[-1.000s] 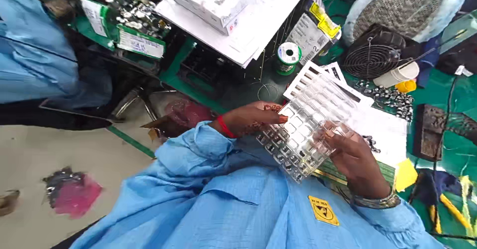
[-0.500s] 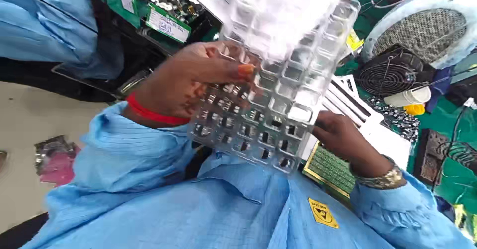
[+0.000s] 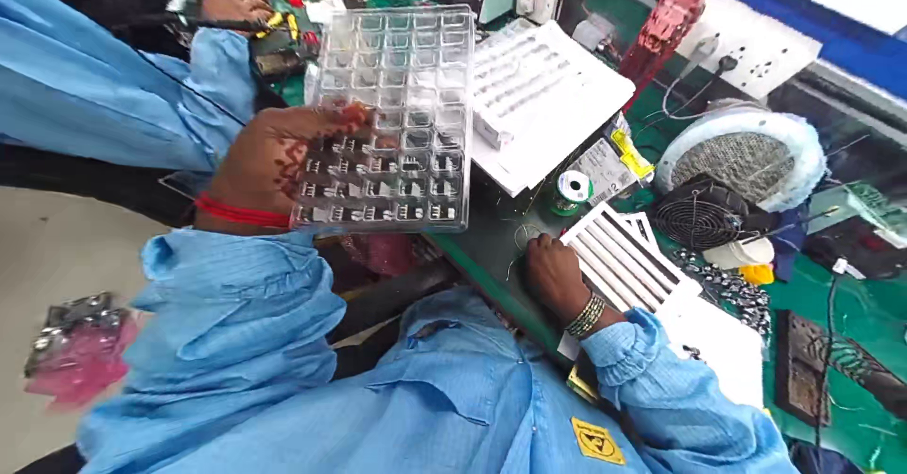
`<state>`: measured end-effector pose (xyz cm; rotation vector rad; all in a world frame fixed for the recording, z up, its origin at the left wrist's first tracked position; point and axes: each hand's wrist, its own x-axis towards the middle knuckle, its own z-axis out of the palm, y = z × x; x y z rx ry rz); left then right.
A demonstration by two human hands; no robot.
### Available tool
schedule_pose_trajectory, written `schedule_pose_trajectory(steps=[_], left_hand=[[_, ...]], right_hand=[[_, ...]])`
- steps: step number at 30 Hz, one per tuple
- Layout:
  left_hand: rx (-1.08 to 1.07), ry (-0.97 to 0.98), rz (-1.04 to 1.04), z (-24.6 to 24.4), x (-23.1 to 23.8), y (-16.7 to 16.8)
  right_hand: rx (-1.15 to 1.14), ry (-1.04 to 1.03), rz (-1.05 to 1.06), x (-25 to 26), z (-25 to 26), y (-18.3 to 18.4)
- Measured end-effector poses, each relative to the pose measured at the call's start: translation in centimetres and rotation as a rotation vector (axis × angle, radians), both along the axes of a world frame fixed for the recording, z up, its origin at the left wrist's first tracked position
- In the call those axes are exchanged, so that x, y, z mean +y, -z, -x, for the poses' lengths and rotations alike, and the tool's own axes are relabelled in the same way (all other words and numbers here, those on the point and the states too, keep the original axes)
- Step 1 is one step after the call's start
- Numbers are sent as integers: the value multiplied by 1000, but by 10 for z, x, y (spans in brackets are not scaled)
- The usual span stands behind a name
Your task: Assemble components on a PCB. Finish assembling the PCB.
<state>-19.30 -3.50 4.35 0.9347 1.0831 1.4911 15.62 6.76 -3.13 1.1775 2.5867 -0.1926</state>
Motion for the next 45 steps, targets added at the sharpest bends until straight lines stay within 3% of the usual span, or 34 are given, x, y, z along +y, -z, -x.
schedule_pose_trajectory(steps=[4, 5, 6, 8, 13, 16, 19, 23, 28, 32, 40, 43, 45], left_hand=[[1, 263, -125, -39, 6, 4], [0, 201, -78, -74, 4, -11], [29, -27, 64, -125, 1, -36], [51, -42, 206, -172, 2, -54], [-109, 281, 269, -216, 17, -6], [-204, 303, 323, -251, 20, 25], [-264, 207, 375, -285, 22, 47], [-333, 129, 345, -316, 33, 64], [-336, 141, 357, -353, 42, 70], [-311, 161, 443, -376, 38, 68], [-275, 409, 524, -400, 38, 60], [-89, 652, 527, -397, 46, 53], [134, 749, 421, -393, 51, 53]], right_hand=[[230, -14, 58, -5, -29, -10], [337, 19, 73, -5, -42, -16], [442, 77, 96, -4, -57, -23], [652, 270, 205, 4, -92, -33], [1451, 570, 502, 13, -184, -35], [1746, 732, 578, 0, -225, -38], [1739, 823, 548, -39, -240, -32], [1668, 653, 679, -84, -224, 3], [2141, 773, 791, -105, -176, 27], [2193, 1055, 623, -104, -169, 21], [2206, 1194, 353, -98, -195, 14], [2214, 1215, 267, -98, -221, 14], [2202, 1214, 188, -100, -247, 15]])
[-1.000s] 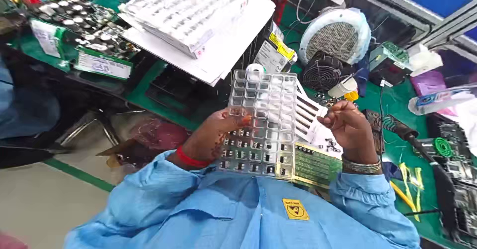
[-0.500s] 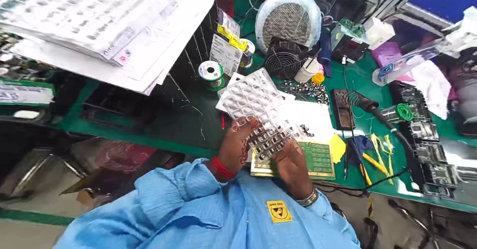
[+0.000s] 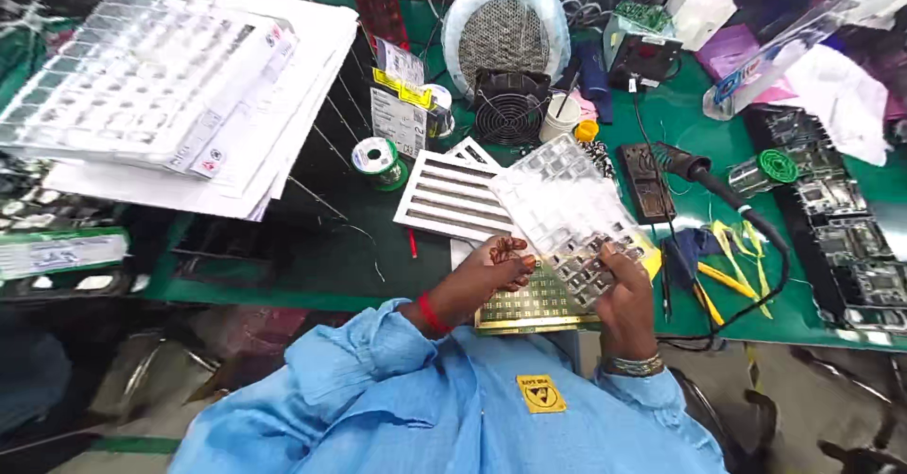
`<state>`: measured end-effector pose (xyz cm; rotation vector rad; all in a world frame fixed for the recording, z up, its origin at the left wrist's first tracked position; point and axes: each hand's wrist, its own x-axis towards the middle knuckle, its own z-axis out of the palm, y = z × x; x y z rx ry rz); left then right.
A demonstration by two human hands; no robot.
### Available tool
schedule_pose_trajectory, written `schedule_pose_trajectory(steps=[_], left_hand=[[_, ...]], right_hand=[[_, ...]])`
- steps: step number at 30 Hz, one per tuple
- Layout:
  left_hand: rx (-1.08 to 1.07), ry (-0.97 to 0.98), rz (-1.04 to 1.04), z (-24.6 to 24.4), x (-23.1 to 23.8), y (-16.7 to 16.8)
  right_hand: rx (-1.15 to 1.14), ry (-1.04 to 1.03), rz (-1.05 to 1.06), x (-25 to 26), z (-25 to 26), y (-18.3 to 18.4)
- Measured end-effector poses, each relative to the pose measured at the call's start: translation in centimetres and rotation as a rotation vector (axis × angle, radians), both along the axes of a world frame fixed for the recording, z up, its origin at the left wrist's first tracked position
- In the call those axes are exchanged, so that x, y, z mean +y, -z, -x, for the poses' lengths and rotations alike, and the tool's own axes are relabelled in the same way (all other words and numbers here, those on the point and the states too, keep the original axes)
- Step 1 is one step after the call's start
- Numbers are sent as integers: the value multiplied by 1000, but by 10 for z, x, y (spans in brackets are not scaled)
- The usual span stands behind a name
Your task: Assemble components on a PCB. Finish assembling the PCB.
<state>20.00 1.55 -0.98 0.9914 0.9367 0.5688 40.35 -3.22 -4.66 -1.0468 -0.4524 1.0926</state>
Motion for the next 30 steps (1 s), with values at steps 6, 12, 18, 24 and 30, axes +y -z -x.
schedule_pose_trajectory(steps=[6, 12, 18, 24, 30], left_hand=[[647, 105, -936, 1, 18, 22], [1048, 404, -1065, -33, 24, 29], [1229, 446, -983, -48, 27, 22], [1182, 245, -1067, -40, 27, 27], [1265, 284, -1095, -34, 22, 30]], right_hand=[[-69, 135, -16, -13, -56, 15], [-90, 176, 34, -17, -62, 19], [-99, 173, 53, -19, -63, 25], [-84, 142, 57, -20, -61, 23], [-48, 108, 66, -20, -57, 23]])
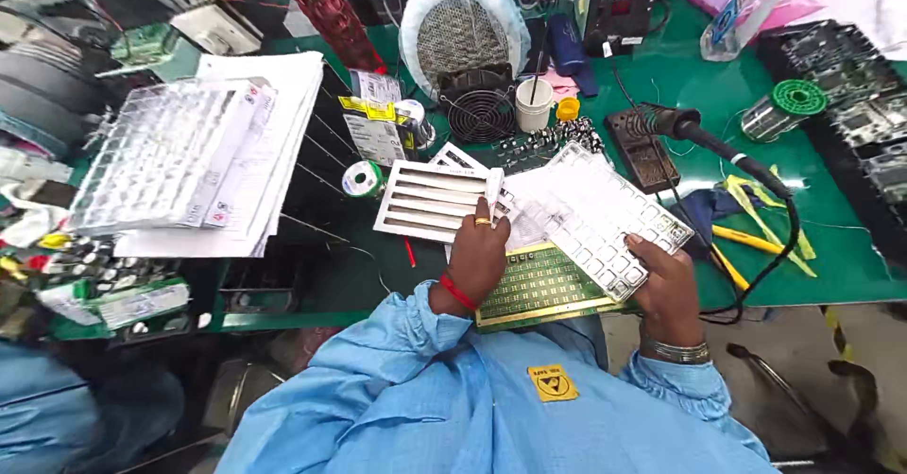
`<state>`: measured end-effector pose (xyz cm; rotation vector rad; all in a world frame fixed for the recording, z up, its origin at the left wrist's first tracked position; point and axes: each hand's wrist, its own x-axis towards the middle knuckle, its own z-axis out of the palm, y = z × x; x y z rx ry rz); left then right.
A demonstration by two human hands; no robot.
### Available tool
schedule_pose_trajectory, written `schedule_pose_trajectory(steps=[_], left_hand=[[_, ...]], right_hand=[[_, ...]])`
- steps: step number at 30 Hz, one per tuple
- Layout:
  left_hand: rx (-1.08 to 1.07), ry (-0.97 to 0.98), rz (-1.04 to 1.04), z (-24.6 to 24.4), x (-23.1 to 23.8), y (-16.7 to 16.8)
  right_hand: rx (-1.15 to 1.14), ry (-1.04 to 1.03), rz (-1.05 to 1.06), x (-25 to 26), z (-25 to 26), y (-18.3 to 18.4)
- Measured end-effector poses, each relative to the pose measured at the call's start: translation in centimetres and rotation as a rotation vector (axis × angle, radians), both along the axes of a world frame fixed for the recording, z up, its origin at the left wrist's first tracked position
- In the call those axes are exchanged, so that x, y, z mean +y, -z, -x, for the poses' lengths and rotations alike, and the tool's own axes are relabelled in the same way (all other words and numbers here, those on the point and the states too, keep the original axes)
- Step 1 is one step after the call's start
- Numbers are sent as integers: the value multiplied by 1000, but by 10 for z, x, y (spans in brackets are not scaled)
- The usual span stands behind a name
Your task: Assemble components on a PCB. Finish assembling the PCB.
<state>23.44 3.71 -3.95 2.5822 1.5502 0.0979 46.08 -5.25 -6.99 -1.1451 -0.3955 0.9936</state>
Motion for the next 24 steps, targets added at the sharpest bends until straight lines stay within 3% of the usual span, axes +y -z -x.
schedule_pose_trajectory(steps=[4, 10, 20, 24], left_hand=[[-9, -26, -27, 3, -2, 7], [-316, 43, -214, 16, -4, 19], [-537, 36, -513, 43, -7, 27], [-686, -6, -466, 52, -10, 23]], right_hand=[[-5, -16, -2, 1, 1, 1], [-4, -46, -18, -3, 1, -1], [1, -228, -12, -6, 8, -5], [19, -349, -27, -6, 11, -6]])
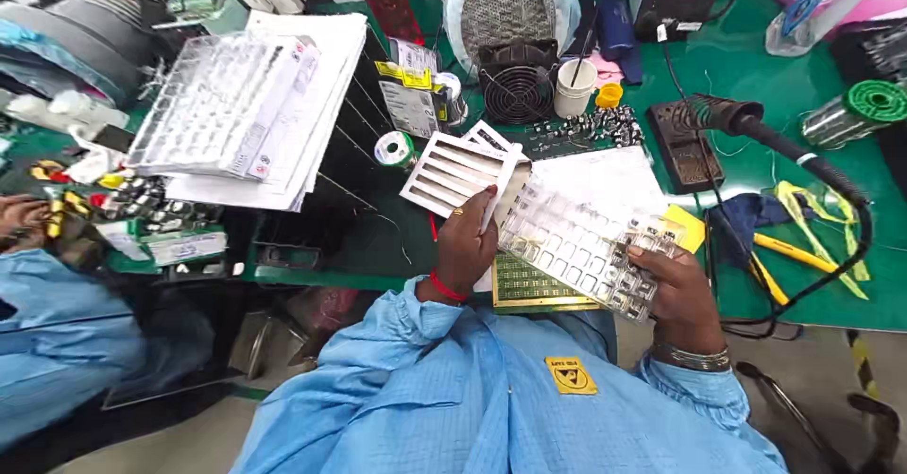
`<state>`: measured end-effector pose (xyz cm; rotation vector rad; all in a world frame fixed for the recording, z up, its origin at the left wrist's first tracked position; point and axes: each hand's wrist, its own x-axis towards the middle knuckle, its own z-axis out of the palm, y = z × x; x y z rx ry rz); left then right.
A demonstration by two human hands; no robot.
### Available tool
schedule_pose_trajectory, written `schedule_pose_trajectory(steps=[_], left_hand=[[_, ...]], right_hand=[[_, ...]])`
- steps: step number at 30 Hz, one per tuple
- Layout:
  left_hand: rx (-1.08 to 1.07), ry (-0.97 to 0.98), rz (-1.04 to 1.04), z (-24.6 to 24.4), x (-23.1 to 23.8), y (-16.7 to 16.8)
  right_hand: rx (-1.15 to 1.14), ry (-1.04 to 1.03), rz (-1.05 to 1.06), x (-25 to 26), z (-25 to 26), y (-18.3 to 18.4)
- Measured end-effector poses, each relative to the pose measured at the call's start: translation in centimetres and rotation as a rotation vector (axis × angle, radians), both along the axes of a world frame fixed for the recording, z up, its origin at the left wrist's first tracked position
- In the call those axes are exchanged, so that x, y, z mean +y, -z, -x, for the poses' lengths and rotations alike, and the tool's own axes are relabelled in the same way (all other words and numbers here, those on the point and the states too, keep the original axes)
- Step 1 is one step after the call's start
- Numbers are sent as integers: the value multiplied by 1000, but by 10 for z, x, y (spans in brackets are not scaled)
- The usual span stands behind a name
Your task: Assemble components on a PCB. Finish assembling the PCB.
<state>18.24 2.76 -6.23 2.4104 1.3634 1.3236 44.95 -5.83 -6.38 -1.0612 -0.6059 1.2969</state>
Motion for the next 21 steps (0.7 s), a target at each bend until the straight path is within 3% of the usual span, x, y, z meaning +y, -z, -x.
schedule_pose_trajectory(steps=[10, 17, 21], left_hand=[[-198, 57, 185, 11, -7, -5], [-404, 186, 386, 18, -12, -21], [-393, 277, 460, 27, -11, -27]], right_hand=[[-18, -183, 2, 6, 2, -7], [-61, -80, 60, 9, 2, -7], [-66, -23, 69, 7, 3, -4]])
